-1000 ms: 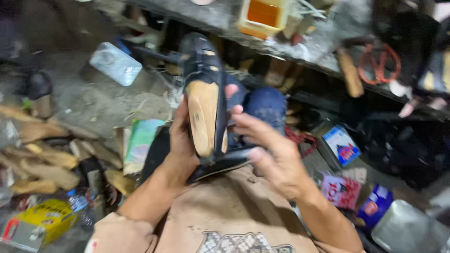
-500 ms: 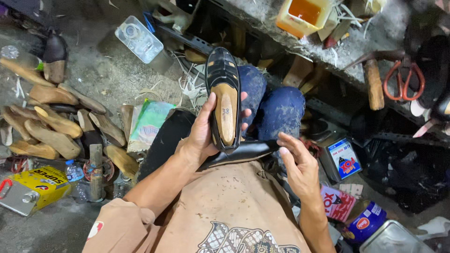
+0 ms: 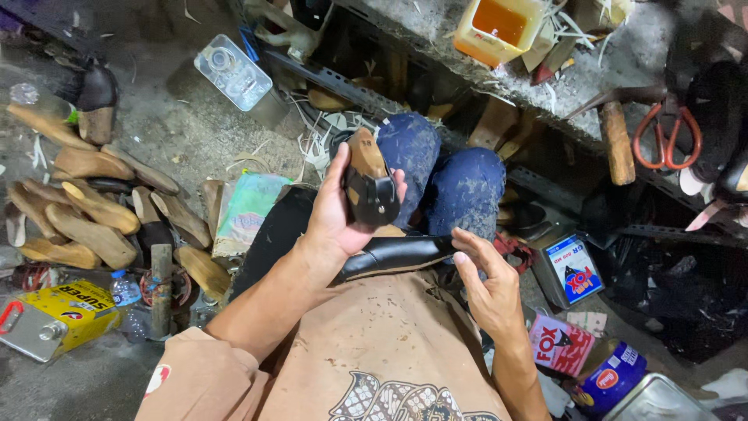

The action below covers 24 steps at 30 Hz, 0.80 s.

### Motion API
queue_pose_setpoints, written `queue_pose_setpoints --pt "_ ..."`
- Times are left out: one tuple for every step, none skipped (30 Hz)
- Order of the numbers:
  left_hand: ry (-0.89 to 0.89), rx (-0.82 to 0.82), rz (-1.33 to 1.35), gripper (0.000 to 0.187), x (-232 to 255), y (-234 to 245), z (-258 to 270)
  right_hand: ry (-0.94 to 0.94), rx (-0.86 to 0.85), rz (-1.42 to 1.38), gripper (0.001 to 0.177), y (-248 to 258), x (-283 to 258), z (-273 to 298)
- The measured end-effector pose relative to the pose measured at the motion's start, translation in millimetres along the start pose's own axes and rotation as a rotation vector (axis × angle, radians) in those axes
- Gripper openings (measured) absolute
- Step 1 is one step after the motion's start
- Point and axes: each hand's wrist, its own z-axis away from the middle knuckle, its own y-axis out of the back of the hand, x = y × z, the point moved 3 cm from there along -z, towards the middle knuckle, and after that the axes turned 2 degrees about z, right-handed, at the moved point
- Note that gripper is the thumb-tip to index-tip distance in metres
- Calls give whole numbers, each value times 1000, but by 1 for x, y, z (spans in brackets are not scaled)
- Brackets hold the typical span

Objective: The person repairs a black sandal by hammering the sole and inserting a wooden shoe tree. They then handle a second sandal, applying a white insole to the interior.

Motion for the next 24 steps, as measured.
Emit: queue_pose_setpoints --pt "-5 -2 -1 56 3 0 -2 4 -2 -3 34 0 2 0" --pt "-7 22 37 54 6 1 -3 -9 0 0 34 1 4 1" --pt "-9 46 75 51 9 2 -5 -22 2 2 34 1 7 2" --pt "-13 46 77 51 11 2 -5 -21 -1 0 34 2 8 2" --pt "-19 51 92 47 12 3 -4 -24 1 11 34 3 9 3" --pt "-24 56 108 44 13 3 -4 -28 4 23 35 4 10 3" --pt "-25 56 109 44 14 4 -5 -27 2 22 35 3 10 3" --pt "-17 67 102 45 14 5 -6 -28 3 28 34 3 10 4" --pt "-8 79 94 47 15 5 -7 -29 5 33 34 4 10 4" --pt "-9 77 94 47 14 6 -7 -28 5 33 34 4 8 5" --pt "-12 82 97 47 14 6 -7 -18 10 48 34 5 5 6" --pt "-16 86 100 46 14 7 -7 -9 15 62 33 6 3 7" --pt "-18 85 99 46 13 8 -5 -7 15 61 33 11 7 15" --pt "-22 103 64 49 12 8 -4 25 44 306 20 16 10 24" --pt "-25 121 30 52 11 9 -2 56 72 552 18 22 13 32" --pt "-22 117 32 52 9 8 0 58 74 558 18 22 46 48" --pt "-104 63 -43 53 9 6 1 -160 -37 720 34 20 86 65" --pt "-185 16 -115 55 9 5 4 -387 -154 876 51 22 125 86" --pt "-183 19 -108 55 6 1 4 -389 -159 882 51 20 118 91" --pt "-274 75 -116 50 7 -1 6 -453 -124 790 47 18 112 99" --pt "-365 132 -125 46 7 -3 8 -516 -88 698 45 16 106 107" --pt "-360 132 -133 46 6 -7 14 -522 -82 694 45 15 104 113" --pt "-394 142 -150 51 4 -11 21 -466 -27 666 31 16 100 117" --pt "-425 145 -170 56 2 -17 25 -409 36 640 26 18 95 119"
